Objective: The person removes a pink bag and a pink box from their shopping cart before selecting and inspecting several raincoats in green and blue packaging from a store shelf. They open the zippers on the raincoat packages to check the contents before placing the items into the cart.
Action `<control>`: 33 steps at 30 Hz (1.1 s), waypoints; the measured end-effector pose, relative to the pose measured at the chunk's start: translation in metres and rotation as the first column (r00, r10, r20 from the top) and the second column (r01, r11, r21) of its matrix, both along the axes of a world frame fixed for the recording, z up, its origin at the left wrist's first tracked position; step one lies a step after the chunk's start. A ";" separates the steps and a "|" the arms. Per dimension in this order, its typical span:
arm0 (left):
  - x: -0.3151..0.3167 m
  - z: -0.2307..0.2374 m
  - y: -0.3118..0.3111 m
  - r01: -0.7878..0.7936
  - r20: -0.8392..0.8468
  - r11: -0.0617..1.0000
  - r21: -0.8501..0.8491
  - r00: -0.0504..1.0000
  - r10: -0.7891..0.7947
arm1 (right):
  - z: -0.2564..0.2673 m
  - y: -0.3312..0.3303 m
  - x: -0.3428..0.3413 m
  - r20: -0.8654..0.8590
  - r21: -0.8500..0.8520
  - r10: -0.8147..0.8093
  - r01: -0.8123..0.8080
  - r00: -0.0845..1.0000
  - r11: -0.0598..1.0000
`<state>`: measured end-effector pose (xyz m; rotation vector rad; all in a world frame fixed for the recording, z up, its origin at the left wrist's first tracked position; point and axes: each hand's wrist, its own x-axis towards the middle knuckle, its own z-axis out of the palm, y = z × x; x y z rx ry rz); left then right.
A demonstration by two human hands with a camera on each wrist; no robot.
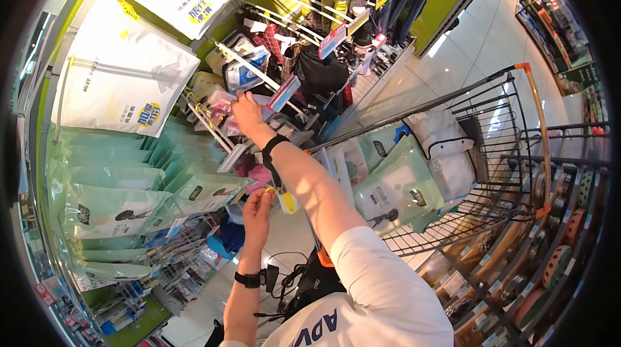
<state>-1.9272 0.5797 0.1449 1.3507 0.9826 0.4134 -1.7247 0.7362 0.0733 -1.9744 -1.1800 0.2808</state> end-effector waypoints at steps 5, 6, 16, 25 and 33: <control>-0.003 0.001 0.000 0.006 -0.008 1.000 0.015 1.000 -0.006 | -0.006 -0.006 0.026 -0.086 0.146 0.350 -0.336 0.933 0.930; -0.002 0.002 0.000 -0.007 -0.001 1.000 -0.002 1.000 0.007 | -0.011 -0.005 0.025 -0.084 0.145 0.355 -0.341 0.931 0.929; -0.007 -0.005 0.004 -0.019 -0.029 1.000 0.001 0.999 0.019 | -0.054 0.027 -0.016 -0.375 0.342 0.248 -0.115 0.894 0.933; -0.013 0.000 0.005 -0.028 -0.041 0.999 0.022 0.999 0.029 | -0.039 0.037 -0.022 -0.378 0.287 -0.033 0.151 0.925 0.946; -0.011 -0.004 0.005 -0.016 -0.018 1.000 0.013 1.000 0.016 | -0.037 0.025 -0.013 -0.334 0.262 -0.012 0.105 0.943 0.959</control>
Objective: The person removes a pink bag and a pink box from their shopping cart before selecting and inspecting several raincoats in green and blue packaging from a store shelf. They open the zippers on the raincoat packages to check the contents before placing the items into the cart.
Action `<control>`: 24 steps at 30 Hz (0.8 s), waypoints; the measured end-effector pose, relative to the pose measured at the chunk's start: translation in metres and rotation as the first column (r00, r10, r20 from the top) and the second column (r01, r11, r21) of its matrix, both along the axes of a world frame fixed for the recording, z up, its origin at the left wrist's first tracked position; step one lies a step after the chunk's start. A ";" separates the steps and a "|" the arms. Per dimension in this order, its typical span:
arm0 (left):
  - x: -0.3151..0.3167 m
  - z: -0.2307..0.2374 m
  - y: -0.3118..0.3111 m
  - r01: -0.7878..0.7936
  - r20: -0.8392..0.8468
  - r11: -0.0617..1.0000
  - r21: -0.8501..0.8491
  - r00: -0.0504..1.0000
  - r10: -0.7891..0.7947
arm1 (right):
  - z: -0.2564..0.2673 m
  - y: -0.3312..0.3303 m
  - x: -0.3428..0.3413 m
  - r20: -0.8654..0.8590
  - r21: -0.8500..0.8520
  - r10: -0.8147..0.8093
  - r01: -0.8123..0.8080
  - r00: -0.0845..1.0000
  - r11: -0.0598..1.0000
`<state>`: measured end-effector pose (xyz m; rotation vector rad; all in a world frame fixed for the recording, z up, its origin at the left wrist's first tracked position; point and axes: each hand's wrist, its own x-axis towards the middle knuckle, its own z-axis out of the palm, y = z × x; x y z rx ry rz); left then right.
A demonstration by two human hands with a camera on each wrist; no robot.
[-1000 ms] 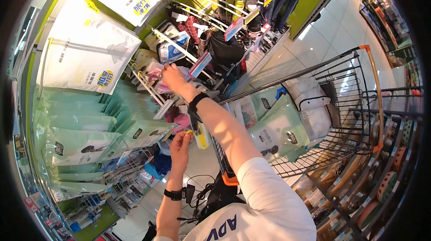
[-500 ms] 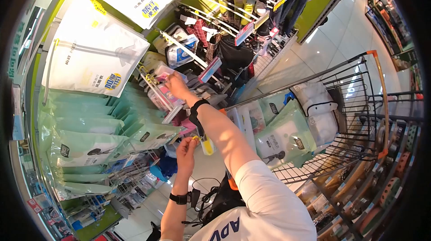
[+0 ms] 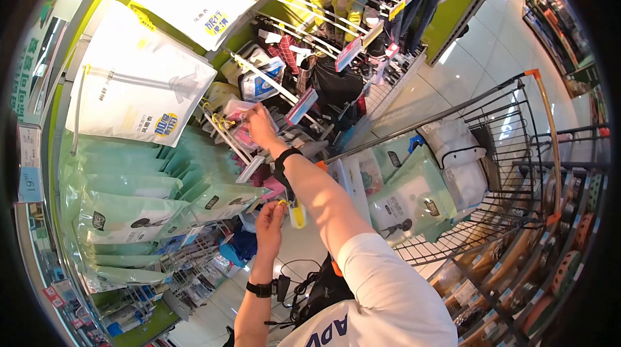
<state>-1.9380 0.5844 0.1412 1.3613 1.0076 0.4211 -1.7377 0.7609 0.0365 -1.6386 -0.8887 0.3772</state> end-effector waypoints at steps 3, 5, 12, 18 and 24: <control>0.005 0.004 -0.002 -0.009 -0.008 1.000 -0.010 1.000 0.009 | -0.004 -0.007 0.006 -0.005 -0.087 0.098 -0.098 0.995 0.991; 0.008 0.004 -0.002 0.010 -0.016 1.000 0.010 1.000 -0.010 | -0.003 -0.014 0.012 -0.008 -0.119 0.180 -0.180 0.984 0.977; 0.019 0.024 -0.002 0.067 0.023 0.997 0.034 0.997 -0.067 | -0.014 -0.080 0.057 -0.004 -0.085 0.496 -0.494 0.868 0.865; 0.047 0.059 0.000 0.020 0.265 0.999 -0.050 0.964 -0.006 | 0.037 -0.188 0.102 -0.589 -0.161 0.582 -0.787 0.561 0.595; 0.075 0.089 0.023 0.164 0.568 0.901 -0.401 0.816 0.104 | 0.104 -0.260 0.104 -0.550 0.165 0.616 -0.650 0.564 0.742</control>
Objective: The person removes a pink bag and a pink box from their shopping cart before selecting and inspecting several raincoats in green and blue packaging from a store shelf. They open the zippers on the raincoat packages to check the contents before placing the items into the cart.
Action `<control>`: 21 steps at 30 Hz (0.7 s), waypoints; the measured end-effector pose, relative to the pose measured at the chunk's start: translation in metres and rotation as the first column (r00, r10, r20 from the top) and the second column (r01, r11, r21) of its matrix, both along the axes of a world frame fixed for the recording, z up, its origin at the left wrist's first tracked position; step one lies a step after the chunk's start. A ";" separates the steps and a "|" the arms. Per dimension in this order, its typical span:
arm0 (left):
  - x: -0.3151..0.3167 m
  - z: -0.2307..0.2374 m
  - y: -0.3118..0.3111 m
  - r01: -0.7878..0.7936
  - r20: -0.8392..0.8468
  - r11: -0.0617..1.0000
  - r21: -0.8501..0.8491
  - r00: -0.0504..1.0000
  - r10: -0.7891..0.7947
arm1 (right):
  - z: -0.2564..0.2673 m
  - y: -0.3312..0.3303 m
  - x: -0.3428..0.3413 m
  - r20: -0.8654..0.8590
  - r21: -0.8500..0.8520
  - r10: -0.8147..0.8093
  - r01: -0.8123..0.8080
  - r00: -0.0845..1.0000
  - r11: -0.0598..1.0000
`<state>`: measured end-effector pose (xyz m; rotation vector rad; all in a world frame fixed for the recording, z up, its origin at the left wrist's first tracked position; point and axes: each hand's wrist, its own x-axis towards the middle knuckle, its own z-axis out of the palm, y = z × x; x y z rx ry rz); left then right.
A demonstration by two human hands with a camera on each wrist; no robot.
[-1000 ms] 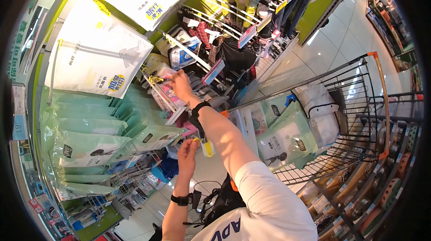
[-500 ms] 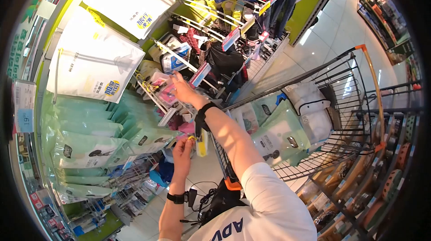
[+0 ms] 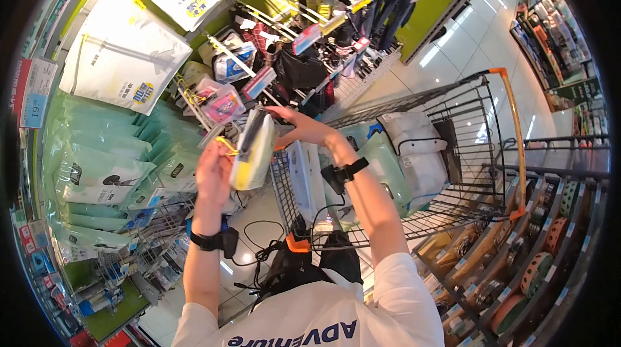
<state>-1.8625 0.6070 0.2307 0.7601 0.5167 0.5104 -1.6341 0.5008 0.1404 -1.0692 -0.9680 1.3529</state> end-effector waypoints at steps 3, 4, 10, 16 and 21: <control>0.001 0.014 0.013 0.028 0.006 0.998 -0.057 1.000 -0.028 | 0.002 0.000 -0.008 -0.030 0.063 -0.046 0.047 0.999 0.997; 0.003 0.024 0.014 0.054 0.032 0.993 -0.103 0.998 -0.051 | 0.003 0.003 -0.008 -0.022 0.065 0.017 -0.016 1.000 0.998; -0.005 0.042 0.028 0.055 -0.228 0.972 0.230 0.974 -0.001 | 0.037 -0.033 -0.013 -0.141 -0.054 0.047 -0.055 0.989 0.997; -0.007 0.045 -0.013 -0.041 -0.319 0.720 0.693 0.878 0.357 | 0.085 -0.094 -0.075 0.525 0.736 -0.704 0.159 0.479 0.658; -0.011 0.082 -0.066 0.111 0.002 0.947 0.301 0.993 -0.117 | 0.099 -0.140 -0.129 0.684 0.679 -0.621 -0.023 0.383 0.734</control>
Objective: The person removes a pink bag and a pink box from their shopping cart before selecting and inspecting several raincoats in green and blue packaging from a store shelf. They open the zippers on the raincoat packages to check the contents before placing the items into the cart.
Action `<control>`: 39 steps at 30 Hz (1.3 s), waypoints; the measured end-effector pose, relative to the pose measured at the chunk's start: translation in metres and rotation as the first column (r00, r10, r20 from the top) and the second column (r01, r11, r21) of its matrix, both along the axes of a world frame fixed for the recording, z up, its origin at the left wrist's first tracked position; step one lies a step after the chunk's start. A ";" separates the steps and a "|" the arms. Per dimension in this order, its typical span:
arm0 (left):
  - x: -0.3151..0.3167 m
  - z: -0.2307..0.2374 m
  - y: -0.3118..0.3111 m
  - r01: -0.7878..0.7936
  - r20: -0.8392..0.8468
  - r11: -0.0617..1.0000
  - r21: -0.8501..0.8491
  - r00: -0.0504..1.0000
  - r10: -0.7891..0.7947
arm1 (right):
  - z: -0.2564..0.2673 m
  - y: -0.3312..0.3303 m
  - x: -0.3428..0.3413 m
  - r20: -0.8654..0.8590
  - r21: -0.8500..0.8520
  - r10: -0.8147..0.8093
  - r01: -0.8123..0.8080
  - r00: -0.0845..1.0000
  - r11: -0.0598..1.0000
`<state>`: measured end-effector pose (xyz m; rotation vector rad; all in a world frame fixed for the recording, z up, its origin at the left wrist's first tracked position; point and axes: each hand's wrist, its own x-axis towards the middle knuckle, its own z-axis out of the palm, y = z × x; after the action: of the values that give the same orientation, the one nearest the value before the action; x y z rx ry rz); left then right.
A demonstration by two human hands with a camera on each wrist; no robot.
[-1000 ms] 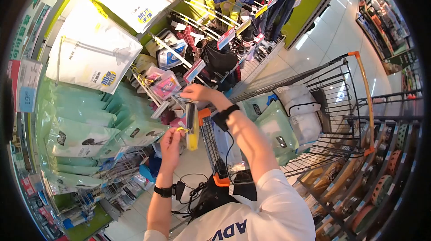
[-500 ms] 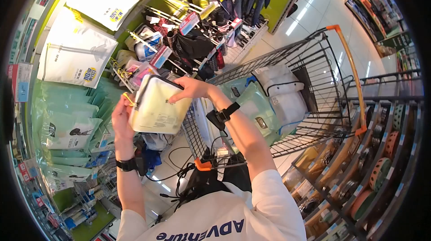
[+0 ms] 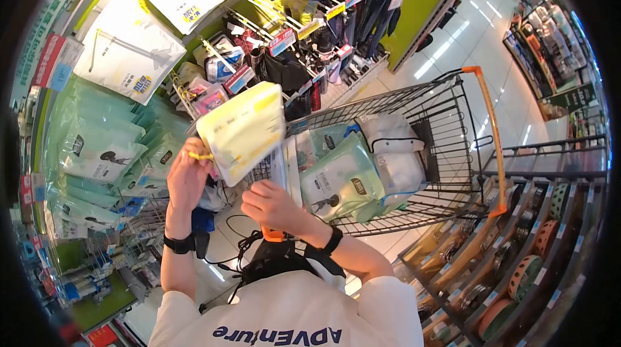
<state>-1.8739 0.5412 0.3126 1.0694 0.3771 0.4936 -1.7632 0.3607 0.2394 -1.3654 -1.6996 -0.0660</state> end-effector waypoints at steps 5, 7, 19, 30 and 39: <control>-0.011 0.031 -0.014 0.016 -0.070 0.996 0.083 0.997 -0.010 | 0.017 -0.023 -0.005 -0.298 0.148 -0.181 0.233 0.937 0.961; -0.028 0.036 -0.018 0.031 -0.042 0.989 0.142 0.999 -0.025 | 0.033 -0.020 0.005 -0.390 0.091 -0.293 0.354 0.873 0.931; -0.091 0.052 -0.085 0.195 -0.348 0.913 0.358 0.935 -0.063 | -0.002 -0.032 -0.001 -0.784 -0.213 0.243 -0.615 0.572 0.760; -0.105 0.036 -0.099 0.017 -0.502 0.899 0.438 0.834 0.228 | 0.001 -0.065 -0.004 -0.878 -0.275 -0.003 -0.498 0.479 0.823; -0.096 0.034 -0.133 -0.092 -0.178 0.959 0.268 0.974 0.143 | -0.010 -0.097 -0.005 -0.921 -0.222 -0.025 -0.469 0.389 0.855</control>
<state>-1.9698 0.4083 0.3463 1.3601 0.5642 0.5556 -1.7686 0.2638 0.2291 -1.0825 -0.8965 1.1503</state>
